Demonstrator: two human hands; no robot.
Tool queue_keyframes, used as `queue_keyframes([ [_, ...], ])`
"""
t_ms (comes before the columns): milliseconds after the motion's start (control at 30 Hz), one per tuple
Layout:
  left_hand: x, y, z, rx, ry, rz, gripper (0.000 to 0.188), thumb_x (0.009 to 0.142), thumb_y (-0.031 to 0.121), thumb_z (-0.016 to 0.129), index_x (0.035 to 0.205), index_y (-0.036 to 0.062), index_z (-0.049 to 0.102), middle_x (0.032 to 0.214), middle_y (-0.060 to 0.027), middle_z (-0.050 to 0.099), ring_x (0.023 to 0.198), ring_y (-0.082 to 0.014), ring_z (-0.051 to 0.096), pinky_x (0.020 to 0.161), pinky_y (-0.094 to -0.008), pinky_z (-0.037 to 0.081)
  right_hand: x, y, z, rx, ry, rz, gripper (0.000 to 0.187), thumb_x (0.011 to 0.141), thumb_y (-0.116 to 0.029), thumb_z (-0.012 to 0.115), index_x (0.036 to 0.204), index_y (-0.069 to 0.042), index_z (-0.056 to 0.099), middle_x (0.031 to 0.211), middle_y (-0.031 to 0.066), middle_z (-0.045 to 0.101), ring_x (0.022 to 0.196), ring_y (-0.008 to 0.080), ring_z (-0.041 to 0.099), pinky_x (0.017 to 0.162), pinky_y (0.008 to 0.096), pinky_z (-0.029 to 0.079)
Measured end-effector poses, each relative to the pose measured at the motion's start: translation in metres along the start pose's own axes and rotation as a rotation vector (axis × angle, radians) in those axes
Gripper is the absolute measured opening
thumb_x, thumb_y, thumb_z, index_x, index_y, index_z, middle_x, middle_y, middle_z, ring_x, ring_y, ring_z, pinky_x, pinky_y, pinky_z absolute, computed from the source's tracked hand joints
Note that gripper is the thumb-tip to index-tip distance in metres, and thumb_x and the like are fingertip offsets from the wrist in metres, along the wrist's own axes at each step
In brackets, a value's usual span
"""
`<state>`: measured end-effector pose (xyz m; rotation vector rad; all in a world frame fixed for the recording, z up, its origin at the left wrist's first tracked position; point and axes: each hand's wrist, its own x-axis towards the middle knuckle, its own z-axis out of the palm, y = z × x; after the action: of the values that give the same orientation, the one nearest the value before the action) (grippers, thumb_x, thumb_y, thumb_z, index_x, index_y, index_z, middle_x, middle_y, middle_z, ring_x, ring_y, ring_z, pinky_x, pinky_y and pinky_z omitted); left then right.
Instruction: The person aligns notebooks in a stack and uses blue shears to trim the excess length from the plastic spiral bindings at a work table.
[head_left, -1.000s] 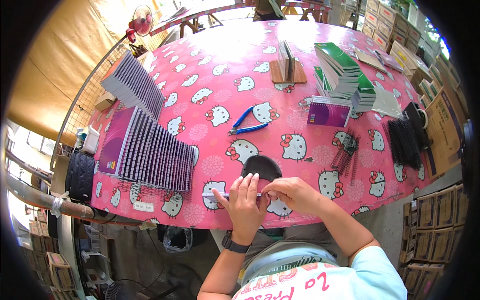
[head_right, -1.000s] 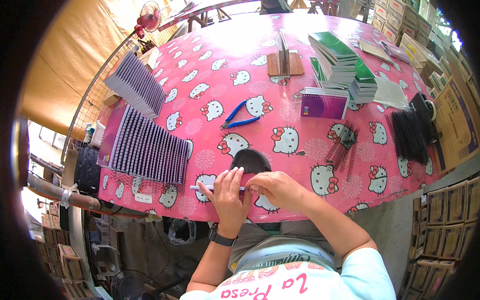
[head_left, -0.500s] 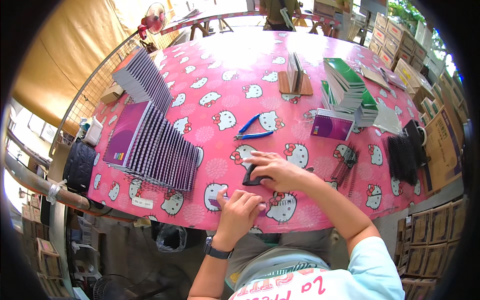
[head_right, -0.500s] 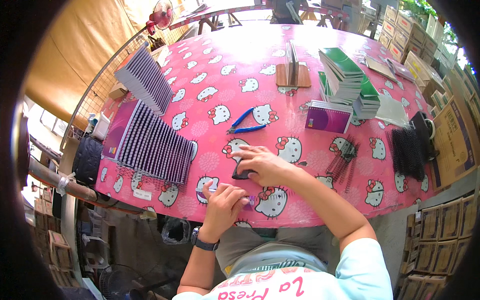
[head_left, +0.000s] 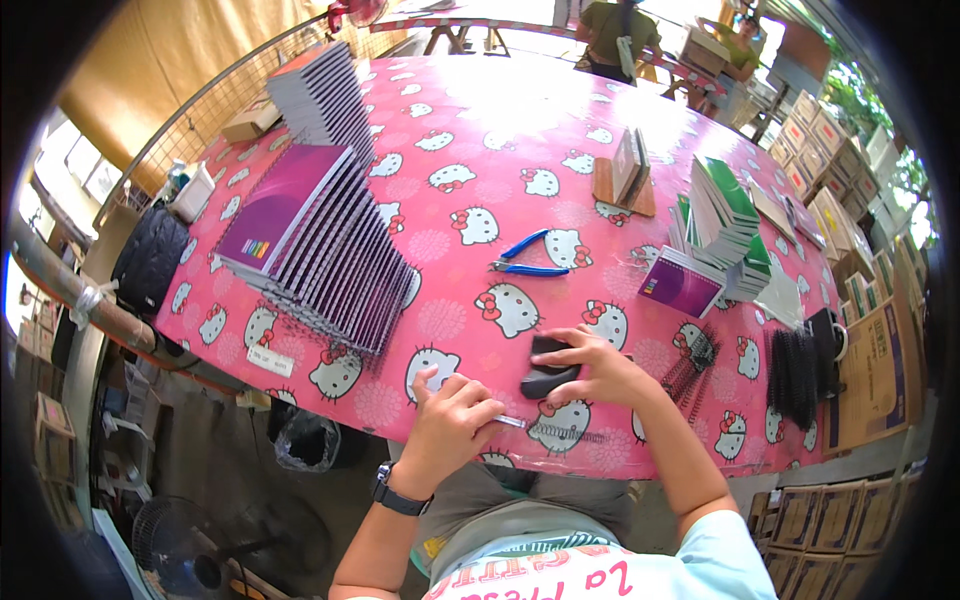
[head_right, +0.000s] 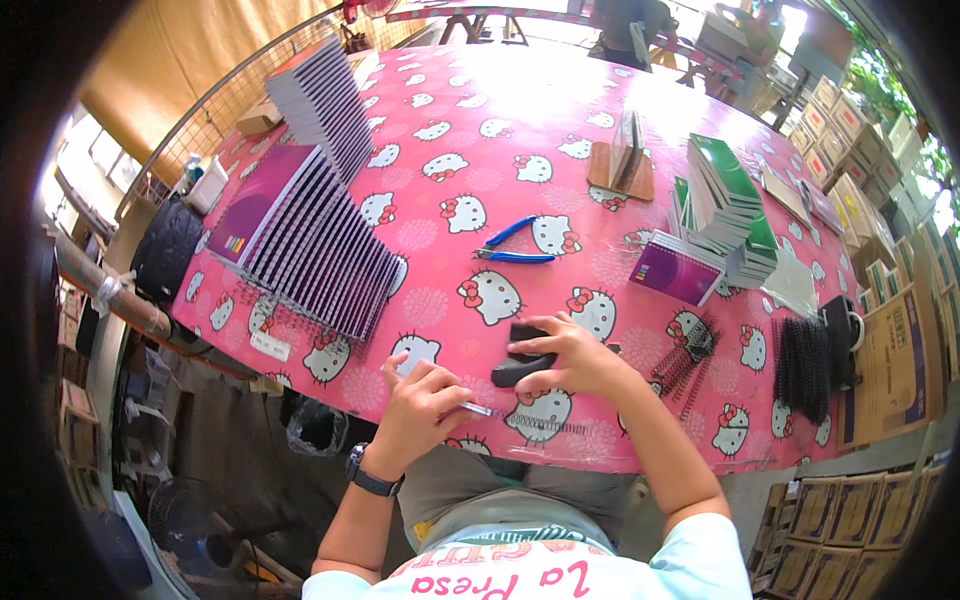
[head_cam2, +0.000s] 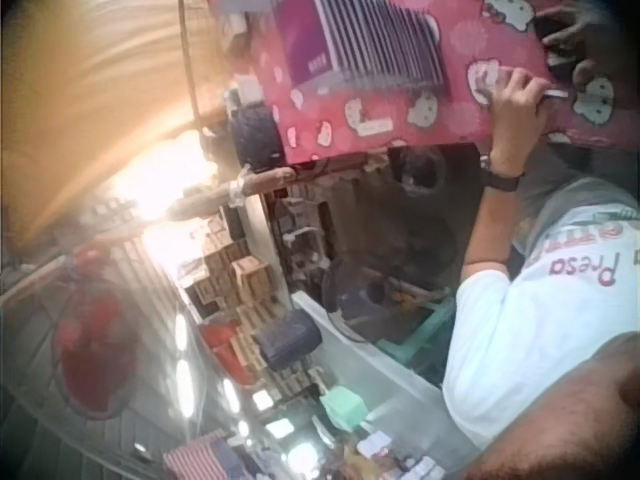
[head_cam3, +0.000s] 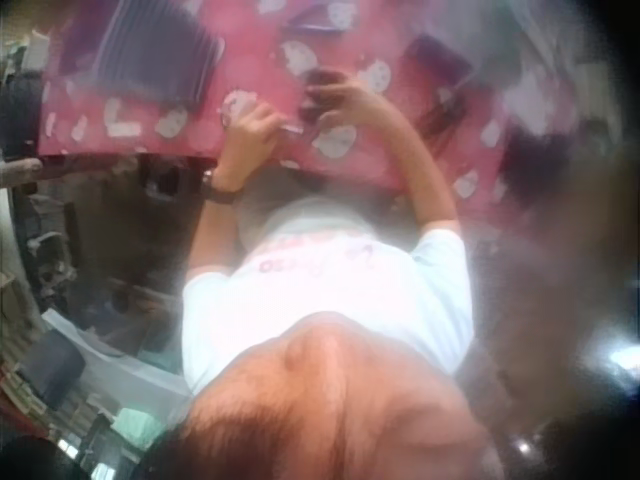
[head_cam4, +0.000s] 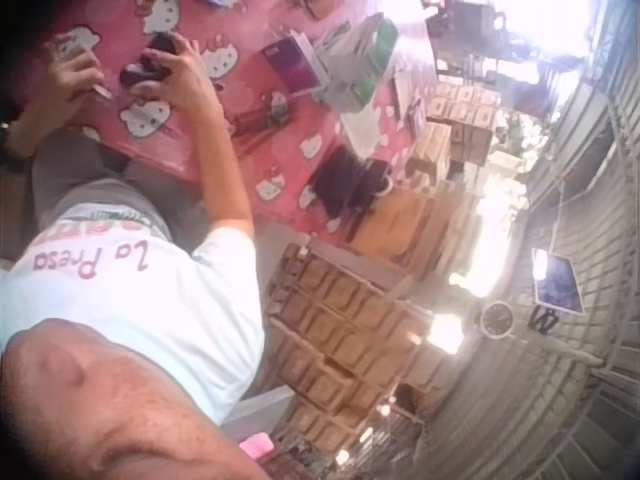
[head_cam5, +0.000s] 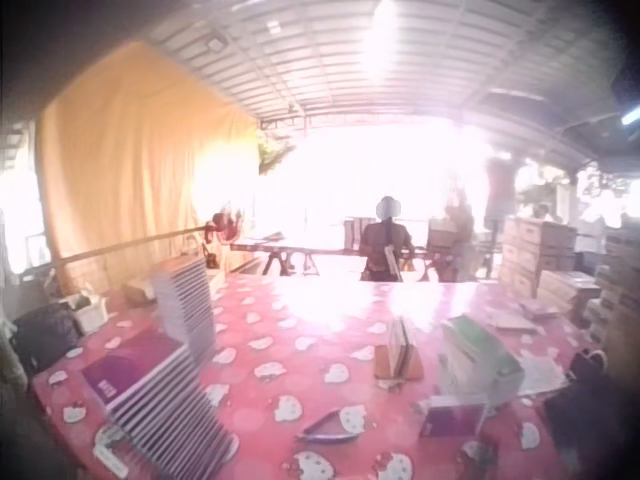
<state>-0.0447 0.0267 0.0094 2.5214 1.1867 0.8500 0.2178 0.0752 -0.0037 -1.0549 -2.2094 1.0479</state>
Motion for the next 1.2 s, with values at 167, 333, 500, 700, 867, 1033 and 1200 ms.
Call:
queue_keyframes([
  [167,-0.001,-0.001,0.004,-0.036,0.047,0.008,0.016,0.067,0.023,0.076,0.079,0.0183,0.066,0.081,0.0048,0.06,0.084,-0.0131,0.056,0.094,-0.0464,0.026,-0.02,-0.01,0.017,0.585,-0.053,0.018,0.068,0.072,-0.066,0.061,0.106,-0.008,0.071,0.12,0.0169,0.061,0.11,0.0285,0.055,0.096,0.0404,0.039],
  [333,-0.001,-0.005,0.006,-0.048,0.077,0.02,0.017,0.065,0.023,0.077,0.077,0.0178,0.066,0.077,0.0053,0.06,0.081,-0.0131,0.056,0.093,-0.044,0.028,-0.006,-0.018,0.02,0.346,0.06,-0.038,0.062,0.072,-0.061,0.066,0.103,-0.008,0.072,0.119,0.0166,0.061,0.111,0.0284,0.053,0.098,0.0412,0.036],
  [500,-0.002,-0.005,0.007,-0.125,0.121,-0.026,0.022,0.063,0.021,0.078,0.079,0.0167,0.063,0.075,0.0053,0.059,0.081,-0.0126,0.057,0.093,-0.0428,0.028,-0.001,-0.023,0.02,0.068,0.216,0.05,0.048,0.069,-0.046,0.075,0.098,-0.008,0.073,0.117,0.0151,0.061,0.109,0.0272,0.054,0.095,0.0396,0.041],
  [700,-0.002,-0.007,0.005,-0.105,0.11,0.0,0.025,0.064,0.02,0.078,0.08,0.0162,0.059,0.077,0.0048,0.059,0.083,-0.0131,0.057,0.093,-0.0422,0.028,-0.003,-0.027,0.01,0.161,0.149,-0.003,0.043,0.066,-0.043,0.079,0.095,-0.011,0.073,0.121,0.0145,0.058,0.108,0.0317,0.051,0.096,0.0431,0.04],
  [867,0.003,0.0,0.01,-0.093,0.168,-0.067,0.027,0.06,0.019,0.081,0.076,0.0172,0.06,0.079,0.0052,0.06,0.083,-0.0138,0.057,0.092,-0.0414,0.028,-0.018,-0.012,0.012,-0.74,0.344,-0.023,0.059,0.062,-0.046,0.081,0.11,-0.014,0.066,0.131,0.0131,0.05,0.117,0.0367,0.046,0.096,0.0443,0.04],
  [1033,0.003,0.001,0.012,-0.068,0.162,-0.103,0.029,0.059,0.019,0.081,0.078,0.0163,0.06,0.079,0.0047,0.06,0.084,-0.0157,0.056,0.084,-0.04,0.029,-0.019,-0.074,0.038,-0.004,0.287,0.014,0.048,0.066,-0.01,0.083,0.108,-0.004,0.06,0.109,0.0106,0.06,0.094,0.0206,0.061,0.079,0.0314,0.05],
  [1200,0.005,0.002,0.01,-0.074,0.14,-0.11,0.029,0.059,0.02,0.081,0.078,0.0162,0.06,0.078,0.004,0.059,0.082,-0.0167,0.055,0.083,-0.0404,0.029,-0.024,-0.07,0.049,-0.069,0.309,0.05,0.036,0.073,-0.004,0.074,0.105,-0.003,0.057,0.09,0.0108,0.058,0.075,0.0269,0.061,0.064,0.0346,0.05],
])
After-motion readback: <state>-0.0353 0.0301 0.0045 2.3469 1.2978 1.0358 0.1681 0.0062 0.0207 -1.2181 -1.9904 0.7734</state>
